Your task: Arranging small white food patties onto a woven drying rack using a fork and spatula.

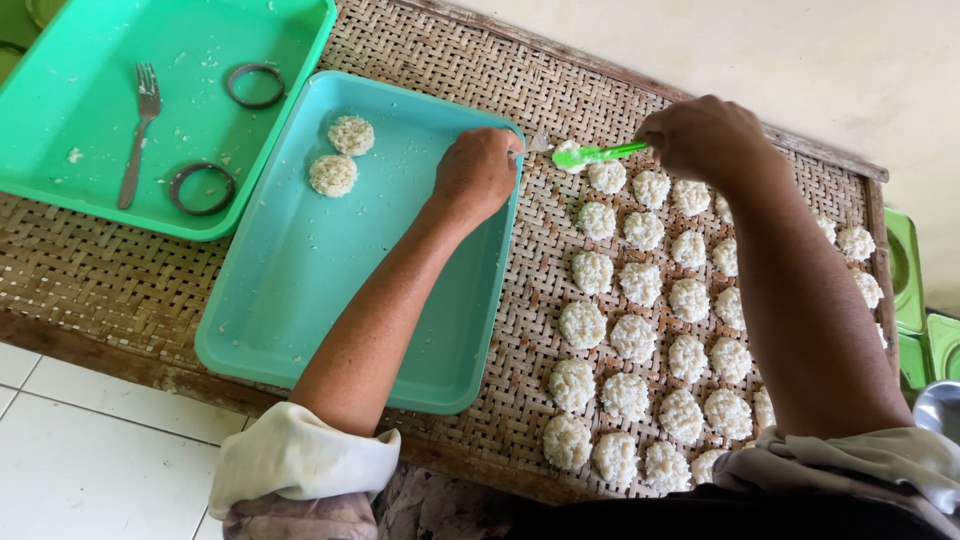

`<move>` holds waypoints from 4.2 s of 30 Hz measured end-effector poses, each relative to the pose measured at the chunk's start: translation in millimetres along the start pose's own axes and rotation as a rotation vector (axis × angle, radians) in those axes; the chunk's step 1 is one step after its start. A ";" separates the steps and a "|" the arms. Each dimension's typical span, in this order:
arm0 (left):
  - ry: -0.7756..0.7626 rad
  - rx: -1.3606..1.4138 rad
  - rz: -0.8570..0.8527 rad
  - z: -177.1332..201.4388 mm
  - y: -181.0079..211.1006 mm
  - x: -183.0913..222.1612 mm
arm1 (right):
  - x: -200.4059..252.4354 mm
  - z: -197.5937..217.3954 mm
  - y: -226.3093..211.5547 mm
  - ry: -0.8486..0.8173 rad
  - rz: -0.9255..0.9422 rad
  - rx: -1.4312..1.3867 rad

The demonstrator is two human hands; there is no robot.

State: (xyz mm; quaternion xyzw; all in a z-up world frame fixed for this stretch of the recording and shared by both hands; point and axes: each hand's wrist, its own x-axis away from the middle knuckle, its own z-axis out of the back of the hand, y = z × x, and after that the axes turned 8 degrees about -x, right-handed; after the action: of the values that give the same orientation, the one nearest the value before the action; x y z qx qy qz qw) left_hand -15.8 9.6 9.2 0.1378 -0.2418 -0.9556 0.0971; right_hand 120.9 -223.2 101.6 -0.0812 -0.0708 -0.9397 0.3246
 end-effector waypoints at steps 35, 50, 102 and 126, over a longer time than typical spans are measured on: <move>-0.105 0.141 0.044 -0.2 -6.1 -1.2 | 18.0 -14.4 10.2 0.018 -0.052 -0.387; -0.070 0.074 0.032 9.5 -2.3 6.8 | 26.8 -6.5 9.0 0.146 0.054 -0.098; 0.238 -0.162 0.396 132.7 -138.3 159.9 | 26.9 -35.7 -159.2 0.418 0.548 -0.391; 0.649 -0.313 0.278 88.5 -161.7 185.7 | 5.3 -21.3 -256.9 0.151 0.380 -0.068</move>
State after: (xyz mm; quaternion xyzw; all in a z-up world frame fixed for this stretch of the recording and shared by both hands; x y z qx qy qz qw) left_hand -237.6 141.0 -35.3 0.3824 -0.0661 -0.8654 0.3171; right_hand -45.1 -30.1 61.2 -0.0331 0.0021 -0.8669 0.4974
